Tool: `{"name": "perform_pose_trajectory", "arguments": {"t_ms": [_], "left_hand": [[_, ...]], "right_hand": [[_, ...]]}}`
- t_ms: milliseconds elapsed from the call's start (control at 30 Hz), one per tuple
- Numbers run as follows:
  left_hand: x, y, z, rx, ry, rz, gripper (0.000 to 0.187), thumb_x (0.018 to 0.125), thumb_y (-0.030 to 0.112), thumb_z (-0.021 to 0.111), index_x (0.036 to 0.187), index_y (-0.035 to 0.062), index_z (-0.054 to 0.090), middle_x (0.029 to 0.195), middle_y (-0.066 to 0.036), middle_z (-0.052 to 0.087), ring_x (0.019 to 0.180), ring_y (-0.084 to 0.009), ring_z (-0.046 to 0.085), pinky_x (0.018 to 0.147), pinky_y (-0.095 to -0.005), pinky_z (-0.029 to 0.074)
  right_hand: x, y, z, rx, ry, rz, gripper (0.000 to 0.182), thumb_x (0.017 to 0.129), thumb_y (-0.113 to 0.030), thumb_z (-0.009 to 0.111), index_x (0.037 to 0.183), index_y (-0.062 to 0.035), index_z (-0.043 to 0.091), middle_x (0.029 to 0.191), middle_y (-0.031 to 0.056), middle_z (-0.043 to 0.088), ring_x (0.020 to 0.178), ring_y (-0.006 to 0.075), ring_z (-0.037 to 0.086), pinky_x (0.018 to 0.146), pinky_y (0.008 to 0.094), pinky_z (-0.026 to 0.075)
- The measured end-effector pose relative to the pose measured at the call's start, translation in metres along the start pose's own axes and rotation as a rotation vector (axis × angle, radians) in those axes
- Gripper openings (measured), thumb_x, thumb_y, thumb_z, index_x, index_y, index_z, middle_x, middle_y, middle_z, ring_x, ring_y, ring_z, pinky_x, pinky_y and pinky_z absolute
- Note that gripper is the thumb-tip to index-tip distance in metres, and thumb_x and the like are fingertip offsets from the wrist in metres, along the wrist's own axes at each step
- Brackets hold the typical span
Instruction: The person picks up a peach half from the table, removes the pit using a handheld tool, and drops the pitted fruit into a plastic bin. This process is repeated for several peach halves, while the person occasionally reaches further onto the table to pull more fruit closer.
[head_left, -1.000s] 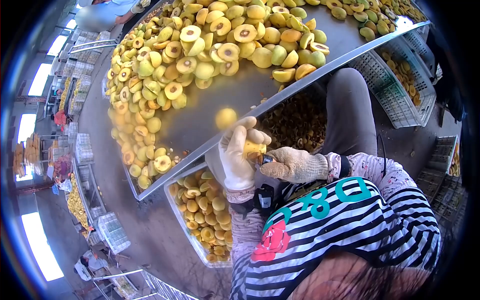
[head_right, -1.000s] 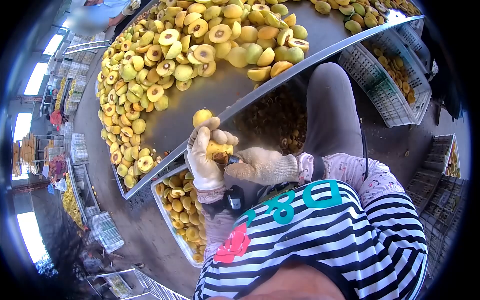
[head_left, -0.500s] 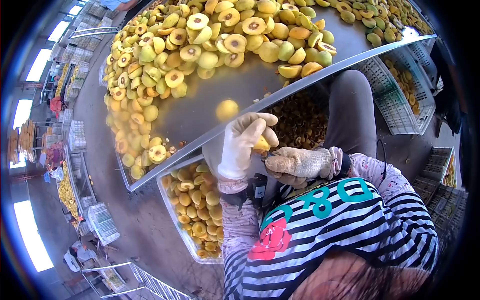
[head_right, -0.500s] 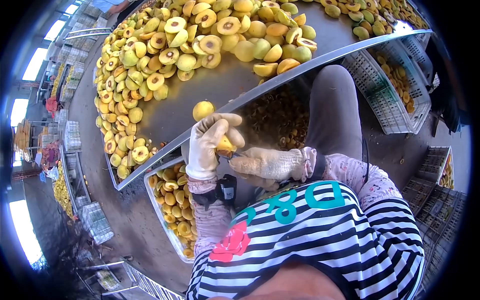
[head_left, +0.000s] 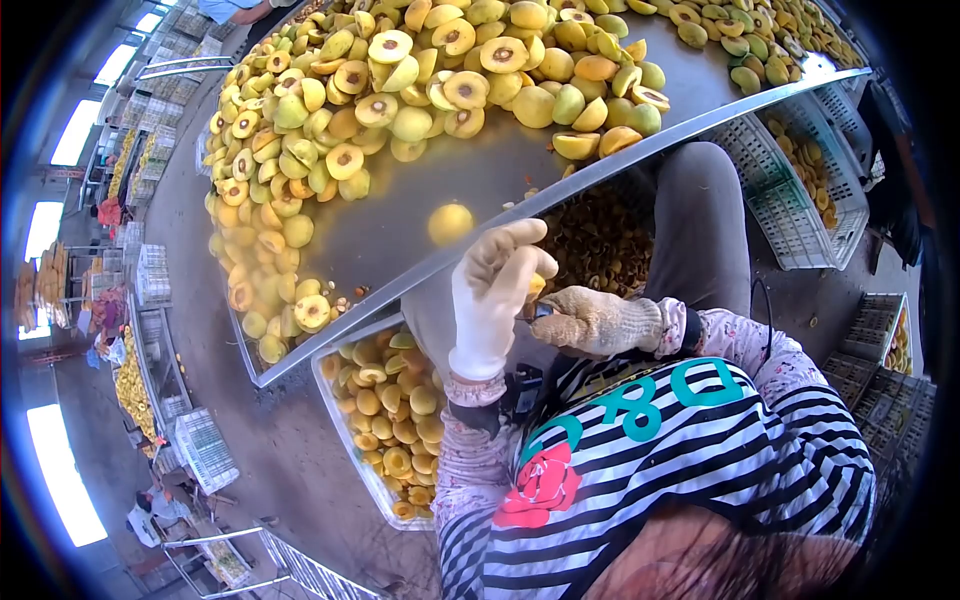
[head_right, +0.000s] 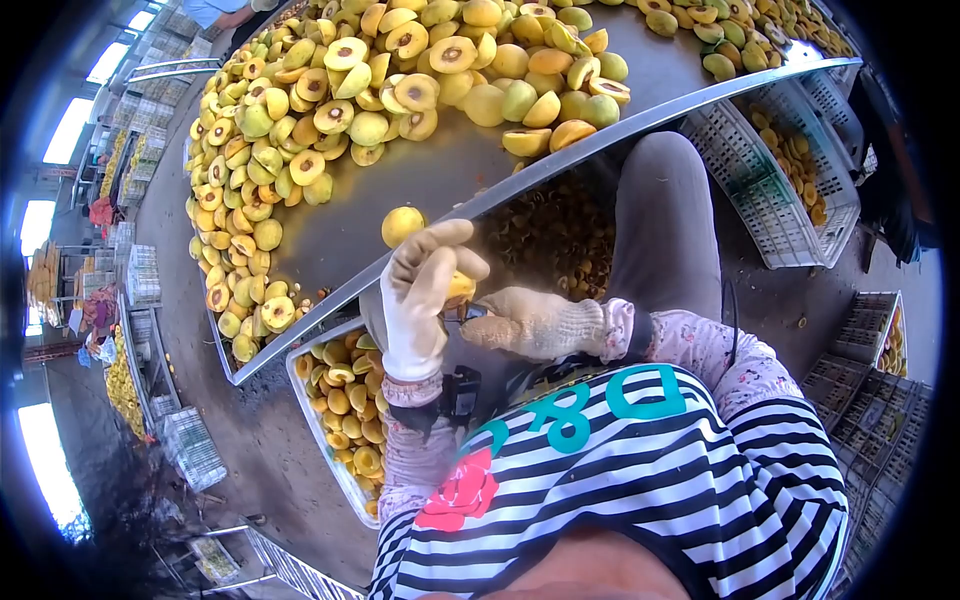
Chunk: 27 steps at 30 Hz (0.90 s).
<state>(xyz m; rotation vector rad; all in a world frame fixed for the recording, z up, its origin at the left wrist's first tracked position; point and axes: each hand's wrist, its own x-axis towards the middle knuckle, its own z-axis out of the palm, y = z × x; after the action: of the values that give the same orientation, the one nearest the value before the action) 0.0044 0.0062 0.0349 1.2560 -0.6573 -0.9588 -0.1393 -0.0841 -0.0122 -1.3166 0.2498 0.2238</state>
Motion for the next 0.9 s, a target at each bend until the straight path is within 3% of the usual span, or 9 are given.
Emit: {"name": "perform_pose_trajectory", "arguments": {"t_ms": [67,167,267,500,633,700,800,833,900], "left_hand": [[-0.008,0.001,0.016,-0.387,0.142,0.029,0.029,0.102,0.019,0.054,0.118,-0.0024,0.066,0.087,-0.010,0.073,0.074,-0.0170,0.066,0.067,-0.0274,0.051],[-0.017,-0.009,0.025,-0.545,0.313,0.044,0.033,0.105,0.023,0.050,0.118,-0.0014,0.066,0.091,-0.014,0.073,0.080,-0.0259,0.070,0.072,-0.0332,0.054],[-0.020,-0.018,0.017,-0.323,0.338,0.107,0.030,0.104,0.017,0.046,0.117,0.0001,0.067,0.088,-0.015,0.073,0.075,-0.0248,0.070,0.070,-0.0331,0.056],[-0.010,-0.030,0.015,-0.478,-0.005,0.268,0.040,0.108,0.026,0.038,0.135,0.0047,0.058,0.082,-0.009,0.065,0.072,-0.0249,0.064,0.072,-0.0385,0.054],[0.004,-0.026,0.019,-0.732,-0.122,-0.030,0.044,0.108,0.027,0.034,0.142,0.0066,0.053,0.078,-0.004,0.057,0.069,-0.0218,0.055,0.068,-0.0411,0.050],[0.014,-0.034,0.017,-0.957,0.085,-0.404,0.036,0.106,0.025,0.043,0.134,0.0066,0.057,0.082,-0.002,0.061,0.070,-0.0210,0.057,0.069,-0.0392,0.054],[0.013,-0.040,-0.003,-1.002,0.217,-0.348,0.031,0.105,0.025,0.049,0.126,0.0066,0.061,0.088,-0.003,0.066,0.079,-0.0219,0.064,0.073,-0.0391,0.057],[0.005,-0.035,-0.010,-1.014,0.319,-0.359,0.031,0.105,0.027,0.050,0.124,0.0065,0.062,0.090,-0.004,0.067,0.082,-0.0227,0.066,0.075,-0.0391,0.058],[-0.016,-0.031,-0.027,-0.698,0.550,-0.165,0.030,0.103,0.022,0.050,0.123,0.0028,0.061,0.098,-0.010,0.067,0.088,-0.0256,0.066,0.081,-0.0410,0.058]], "right_hand": [[-0.006,-0.005,-0.007,0.095,-0.084,0.116,0.047,0.102,-0.054,0.052,0.081,-0.0118,0.053,0.057,-0.0019,0.045,0.044,0.0086,0.040,0.040,0.0257,0.031],[-0.009,-0.006,-0.005,0.242,-0.179,0.210,0.049,0.102,-0.056,0.049,0.081,-0.0130,0.052,0.055,-0.0031,0.044,0.041,0.0081,0.038,0.038,0.0245,0.029],[-0.010,-0.012,0.002,0.394,-0.244,0.251,0.049,0.103,-0.057,0.047,0.081,-0.0132,0.050,0.056,-0.0041,0.043,0.041,0.0081,0.036,0.037,0.0241,0.028],[-0.002,0.010,0.006,1.120,-0.845,0.125,0.054,0.100,-0.066,0.040,0.083,-0.0153,0.048,0.054,-0.0071,0.036,0.042,0.0027,0.030,0.035,0.0187,0.024],[0.001,0.012,-0.006,1.138,-0.903,0.056,0.050,0.102,-0.059,0.046,0.081,-0.0139,0.049,0.054,-0.0082,0.041,0.040,0.0029,0.034,0.036,0.0168,0.029],[0.005,0.015,-0.014,0.980,-1.074,-0.053,0.054,0.099,-0.061,0.051,0.085,-0.0091,0.053,0.055,-0.0073,0.039,0.040,0.0039,0.031,0.034,0.0196,0.026],[0.005,0.033,-0.024,1.320,-1.010,0.000,0.053,0.098,-0.063,0.050,0.087,-0.0114,0.054,0.054,-0.0067,0.039,0.040,0.0047,0.033,0.035,0.0219,0.027],[0.007,0.029,-0.024,1.251,-0.795,-0.038,0.053,0.100,-0.064,0.045,0.087,-0.0126,0.052,0.054,-0.0068,0.035,0.039,0.0054,0.029,0.036,0.0241,0.027],[0.004,0.007,-0.020,0.920,-0.061,0.289,0.052,0.102,-0.064,0.042,0.087,-0.0137,0.048,0.055,-0.0062,0.031,0.039,0.0066,0.026,0.037,0.0259,0.025]]}}
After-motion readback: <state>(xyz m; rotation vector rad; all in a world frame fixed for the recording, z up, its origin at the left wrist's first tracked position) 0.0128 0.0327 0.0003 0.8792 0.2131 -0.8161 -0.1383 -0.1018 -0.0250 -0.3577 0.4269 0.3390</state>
